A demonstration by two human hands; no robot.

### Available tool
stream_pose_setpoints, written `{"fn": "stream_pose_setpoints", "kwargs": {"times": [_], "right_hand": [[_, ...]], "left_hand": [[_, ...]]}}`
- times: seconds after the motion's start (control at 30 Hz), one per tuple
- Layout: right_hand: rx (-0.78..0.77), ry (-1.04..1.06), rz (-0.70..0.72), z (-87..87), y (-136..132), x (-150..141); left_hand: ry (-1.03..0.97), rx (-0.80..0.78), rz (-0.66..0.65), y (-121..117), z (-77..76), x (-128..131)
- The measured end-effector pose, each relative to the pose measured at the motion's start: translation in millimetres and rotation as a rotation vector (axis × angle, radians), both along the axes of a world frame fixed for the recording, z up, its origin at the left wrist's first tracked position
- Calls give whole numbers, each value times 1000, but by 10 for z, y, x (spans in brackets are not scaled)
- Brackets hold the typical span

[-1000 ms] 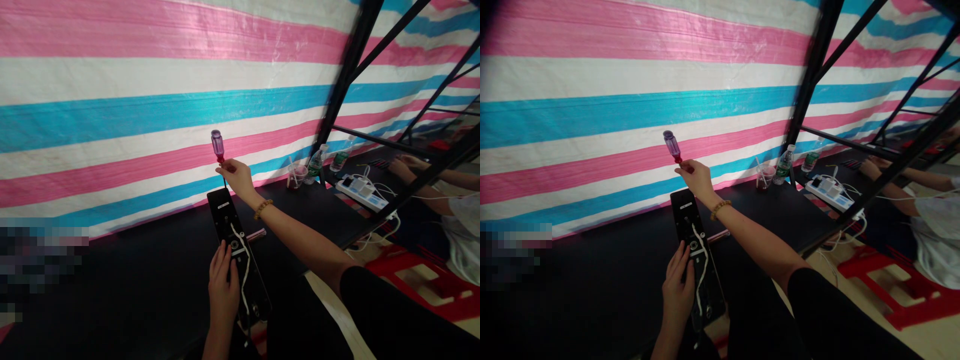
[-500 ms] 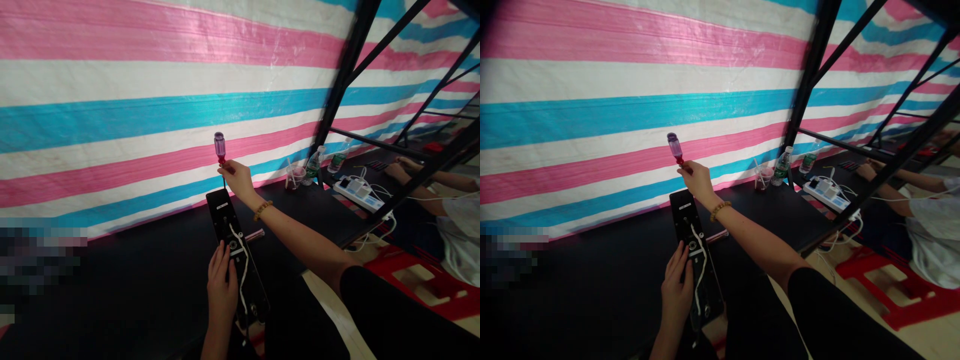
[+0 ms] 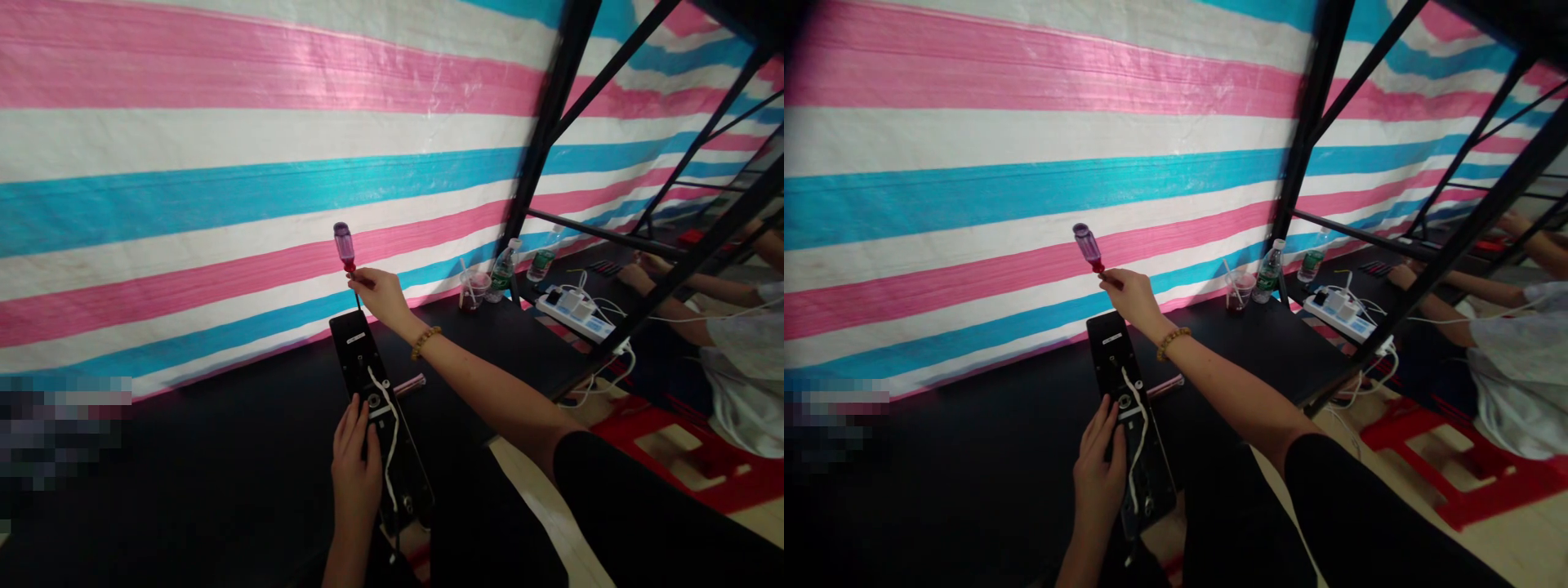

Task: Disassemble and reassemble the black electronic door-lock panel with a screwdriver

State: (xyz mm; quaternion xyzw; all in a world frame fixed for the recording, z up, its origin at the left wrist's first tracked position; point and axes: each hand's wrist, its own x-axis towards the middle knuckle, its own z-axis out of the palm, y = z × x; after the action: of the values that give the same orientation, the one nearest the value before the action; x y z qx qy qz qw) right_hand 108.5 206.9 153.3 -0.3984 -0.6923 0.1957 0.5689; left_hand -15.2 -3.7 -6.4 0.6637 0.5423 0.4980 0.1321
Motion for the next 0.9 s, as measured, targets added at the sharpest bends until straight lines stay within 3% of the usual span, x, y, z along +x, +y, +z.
{"fn": "stream_pose_setpoints", "kwargs": {"times": [0.3, 0.4, 0.5, 0.63, 0.7, 0.8, 0.9], "right_hand": [[21, 272, 119, 29, -104, 164], [-28, 409, 174, 119, -350, 207], [-120, 561, 299, 140, -764, 235], [-353, 704, 409, -27, -1344, 262], [-429, 761, 403, -147, -1552, 268], [-507, 842, 363, -305, -1733, 269], [-536, 890, 292, -437, -1771, 323]], "left_hand": [[-48, -26, -4, -3, 25, 23], [-87, -36, 20, -30, 103, 24], [-218, -54, 123, -106, 284, 3], [-599, -276, 156, -236, 579, -38], [-676, -360, 132, -285, 676, -46], [-662, -403, 129, -323, 710, -46], [-600, -422, 144, -304, 628, -108]]}}
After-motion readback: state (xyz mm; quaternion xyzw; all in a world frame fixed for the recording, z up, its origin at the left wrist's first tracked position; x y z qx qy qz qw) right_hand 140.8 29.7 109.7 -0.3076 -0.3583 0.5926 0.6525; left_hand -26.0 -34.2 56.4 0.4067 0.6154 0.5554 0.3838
